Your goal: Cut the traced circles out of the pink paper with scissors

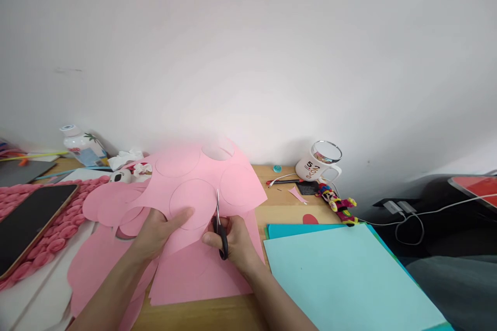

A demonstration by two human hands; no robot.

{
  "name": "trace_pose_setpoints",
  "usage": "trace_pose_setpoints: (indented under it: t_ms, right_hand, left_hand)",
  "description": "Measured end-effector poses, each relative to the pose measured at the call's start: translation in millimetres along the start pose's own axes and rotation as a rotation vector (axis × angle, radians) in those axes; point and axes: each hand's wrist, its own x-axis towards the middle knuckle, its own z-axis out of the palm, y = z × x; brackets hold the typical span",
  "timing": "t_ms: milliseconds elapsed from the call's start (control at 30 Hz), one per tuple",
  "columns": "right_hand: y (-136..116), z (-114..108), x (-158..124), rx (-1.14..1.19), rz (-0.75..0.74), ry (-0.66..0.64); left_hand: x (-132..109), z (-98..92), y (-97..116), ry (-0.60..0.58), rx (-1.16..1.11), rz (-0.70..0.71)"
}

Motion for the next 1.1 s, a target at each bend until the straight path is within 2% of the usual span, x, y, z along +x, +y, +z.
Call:
trace_pose_setpoints:
  t_ms: [733,867,1033,1100]
  right_hand:
    - [6.8,-3.4,1.8,0.009,0.009,0.013]
    - [7.4,-3.7,1.7,-0.027,0.015,0.011]
    - [4.8,-3.4,0.7,-0.084,0.046,0.040]
    - [4.2,-2.6,0.6,-0.096,0.054,0.050]
  left_hand:
    - [2.1,-4.6,-8.0,-0.031,-0.075,-0.004]
    - [3.0,-8.6,-8.8,-0.063,-0.077,-0.008]
    - [3.9,-8.0,-6.2,-0.051,-0.123,-0.009]
    - [4.1,-7.8,-6.2,-0.041,-0.146,-0.049]
